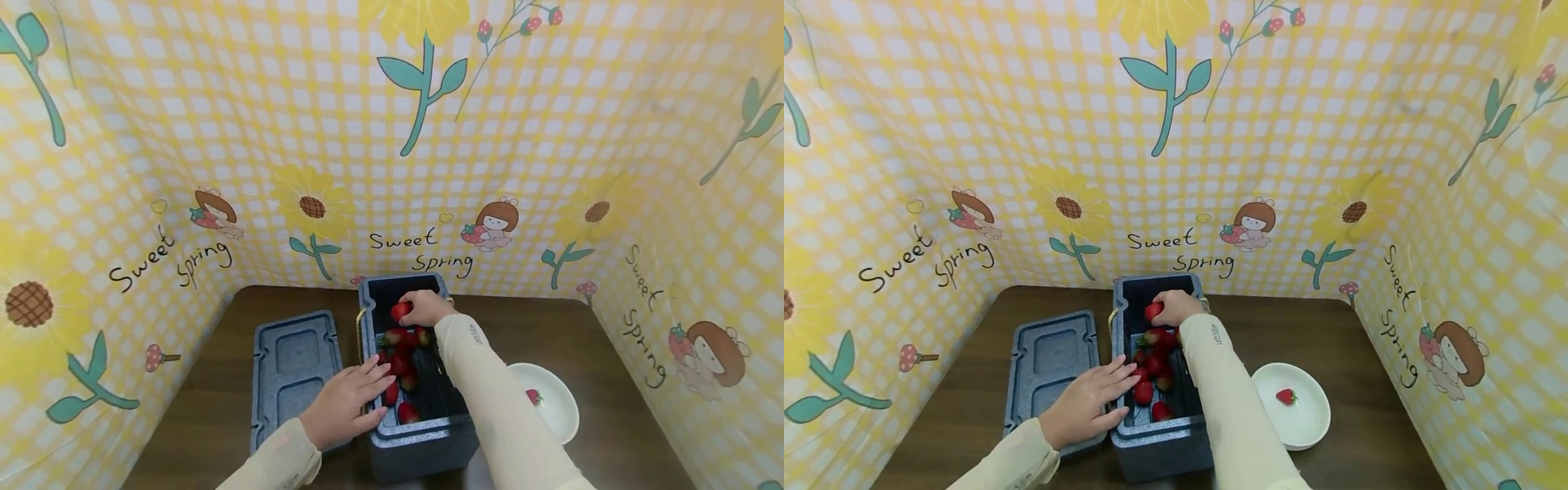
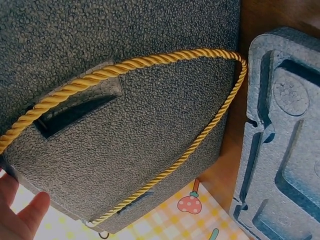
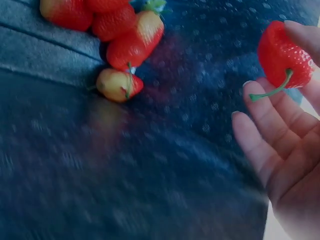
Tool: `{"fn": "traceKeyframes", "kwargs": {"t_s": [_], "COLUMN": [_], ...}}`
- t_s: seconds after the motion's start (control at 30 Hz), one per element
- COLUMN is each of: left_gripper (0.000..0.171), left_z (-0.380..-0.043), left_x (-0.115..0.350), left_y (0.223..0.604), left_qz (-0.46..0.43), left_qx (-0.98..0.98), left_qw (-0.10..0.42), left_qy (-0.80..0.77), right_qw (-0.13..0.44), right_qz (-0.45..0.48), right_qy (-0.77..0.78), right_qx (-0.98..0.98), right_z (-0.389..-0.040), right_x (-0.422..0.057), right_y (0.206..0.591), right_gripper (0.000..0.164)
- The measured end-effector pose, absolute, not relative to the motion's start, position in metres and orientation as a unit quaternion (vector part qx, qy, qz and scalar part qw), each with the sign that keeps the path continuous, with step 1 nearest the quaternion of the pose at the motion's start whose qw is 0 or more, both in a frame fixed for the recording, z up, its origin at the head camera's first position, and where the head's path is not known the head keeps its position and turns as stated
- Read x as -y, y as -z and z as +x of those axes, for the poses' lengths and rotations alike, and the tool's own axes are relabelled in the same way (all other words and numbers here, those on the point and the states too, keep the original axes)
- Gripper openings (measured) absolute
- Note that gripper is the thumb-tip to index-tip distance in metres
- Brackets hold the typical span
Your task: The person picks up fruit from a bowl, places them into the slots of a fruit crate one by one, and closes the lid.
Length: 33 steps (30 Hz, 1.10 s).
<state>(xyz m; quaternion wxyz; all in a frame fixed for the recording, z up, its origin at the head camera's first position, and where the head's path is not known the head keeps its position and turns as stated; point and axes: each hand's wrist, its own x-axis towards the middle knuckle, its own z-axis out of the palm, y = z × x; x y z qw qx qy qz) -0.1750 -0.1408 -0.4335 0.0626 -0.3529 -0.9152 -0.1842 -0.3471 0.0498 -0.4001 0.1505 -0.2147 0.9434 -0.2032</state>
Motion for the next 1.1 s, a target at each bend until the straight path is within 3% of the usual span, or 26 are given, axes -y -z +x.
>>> {"fn": "traceKeyframes", "kwargs": {"t_s": [0.4, 0.63, 1.1], "left_gripper": [0.046, 0.046, 0.046], "left_z": [-0.172, -0.172, -0.175], "left_x": [0.136, 0.136, 0.141], "left_y": [0.438, 0.439, 0.436], "left_qz": [-0.358, -0.357, -0.360], "left_qx": [0.910, 0.909, 0.908], "left_qw": [0.059, 0.066, 0.072], "left_qy": [0.199, 0.205, 0.201], "right_qw": [0.179, 0.159, 0.160], "right_qz": [-0.189, -0.184, -0.207], "right_qy": [0.197, 0.195, 0.261], "right_qx": [-0.945, -0.950, -0.929], "right_z": [-0.338, -0.335, -0.349], "right_x": [-0.040, -0.036, -0.076], "right_y": [0.426, 0.426, 0.370], "right_gripper": [0.040, 0.015, 0.031]}}
